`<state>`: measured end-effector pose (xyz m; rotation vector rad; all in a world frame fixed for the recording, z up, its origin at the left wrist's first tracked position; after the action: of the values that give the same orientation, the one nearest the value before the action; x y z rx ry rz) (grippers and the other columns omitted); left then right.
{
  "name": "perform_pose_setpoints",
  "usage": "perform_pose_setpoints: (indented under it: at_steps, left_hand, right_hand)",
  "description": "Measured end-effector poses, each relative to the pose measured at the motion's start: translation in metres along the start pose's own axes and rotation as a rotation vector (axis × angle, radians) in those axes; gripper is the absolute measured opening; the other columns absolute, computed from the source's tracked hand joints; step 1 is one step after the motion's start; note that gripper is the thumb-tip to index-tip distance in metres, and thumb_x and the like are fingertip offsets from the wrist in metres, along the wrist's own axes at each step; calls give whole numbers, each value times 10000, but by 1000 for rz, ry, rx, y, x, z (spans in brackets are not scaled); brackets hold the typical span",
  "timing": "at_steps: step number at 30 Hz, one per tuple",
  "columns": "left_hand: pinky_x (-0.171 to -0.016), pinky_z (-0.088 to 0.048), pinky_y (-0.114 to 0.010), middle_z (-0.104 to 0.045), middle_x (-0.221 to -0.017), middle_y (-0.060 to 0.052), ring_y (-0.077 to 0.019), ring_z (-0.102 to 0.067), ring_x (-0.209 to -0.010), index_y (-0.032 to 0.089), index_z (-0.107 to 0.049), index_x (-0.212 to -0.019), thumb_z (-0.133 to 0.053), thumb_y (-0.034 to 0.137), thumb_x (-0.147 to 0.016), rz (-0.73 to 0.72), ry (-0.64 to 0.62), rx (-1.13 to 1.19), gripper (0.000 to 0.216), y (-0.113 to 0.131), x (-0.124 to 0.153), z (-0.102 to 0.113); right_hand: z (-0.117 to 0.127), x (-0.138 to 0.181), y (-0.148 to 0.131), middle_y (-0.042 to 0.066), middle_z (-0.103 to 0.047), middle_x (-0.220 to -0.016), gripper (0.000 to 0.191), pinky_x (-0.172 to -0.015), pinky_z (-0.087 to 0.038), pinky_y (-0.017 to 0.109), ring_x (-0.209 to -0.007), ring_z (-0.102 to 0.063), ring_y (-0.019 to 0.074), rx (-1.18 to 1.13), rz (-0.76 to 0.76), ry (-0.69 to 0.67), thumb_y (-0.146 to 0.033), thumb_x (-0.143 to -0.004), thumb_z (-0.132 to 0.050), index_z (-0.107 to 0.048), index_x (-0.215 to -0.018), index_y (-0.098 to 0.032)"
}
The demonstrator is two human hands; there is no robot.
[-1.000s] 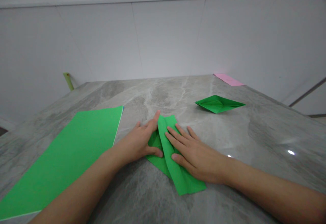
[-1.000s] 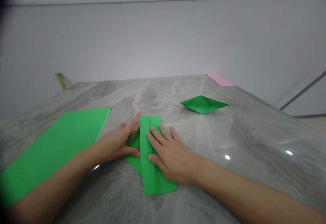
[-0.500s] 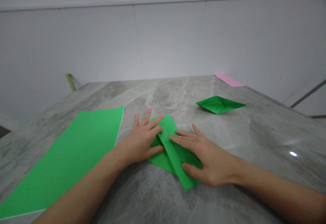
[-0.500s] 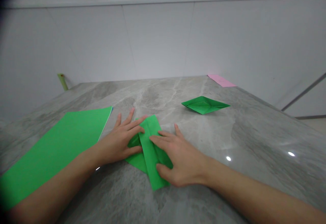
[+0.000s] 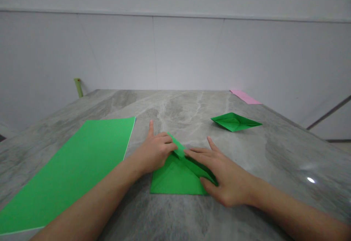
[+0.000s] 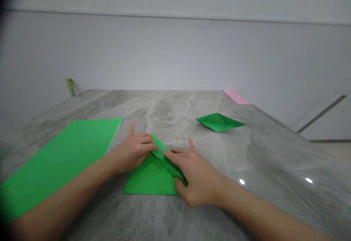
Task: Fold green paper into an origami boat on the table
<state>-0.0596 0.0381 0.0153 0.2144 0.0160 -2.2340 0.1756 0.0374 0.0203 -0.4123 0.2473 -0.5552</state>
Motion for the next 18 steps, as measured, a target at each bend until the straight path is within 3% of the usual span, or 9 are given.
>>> perform_pose_setpoints:
  at_steps: [4,9,18]
  left_hand:
    - [-1031,99,-794,-697,-841,-36,-224,-656,-848,204,-706,-917,-548,159,-927,62,-2,-73,164,2,3,3]
    - [-1063,0,-786,-674,-799,-24,-205,-654,-792,200,-692,-866,-522,153,-933,68,-8,-107,189,3,4,2]
    - [-1064,-71,-792,-640,-775,-28,-201,-653,-771,176,-654,-785,-472,102,-913,33,-71,-134,234,14,6,6]
  right_hand:
    - [3,-5,14,86,-688,-1221,570,-1130,15,702,-1163,-617,269,84,-62,113,-103,-785,-508,-572,-1326,-269]
    - [-3,-12,11,101,-721,-1105,384,-1133,49,686,-1088,-641,266,161,-72,191,-222,-850,-580,-629,-1230,-207]
    - [-7,-19,5,80,-752,-983,187,-1069,225,683,-1141,-604,306,359,-45,213,-199,-905,-573,-712,-1028,-224]
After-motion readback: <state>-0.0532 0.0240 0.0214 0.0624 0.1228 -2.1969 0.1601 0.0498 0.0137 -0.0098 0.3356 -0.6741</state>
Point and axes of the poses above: each hand's wrist, its own x-axis away from the middle knuckle, its own z-axis out of the back of the hand, y = z × x, the point moved 1 cm from there along -x, towards the middle knuckle
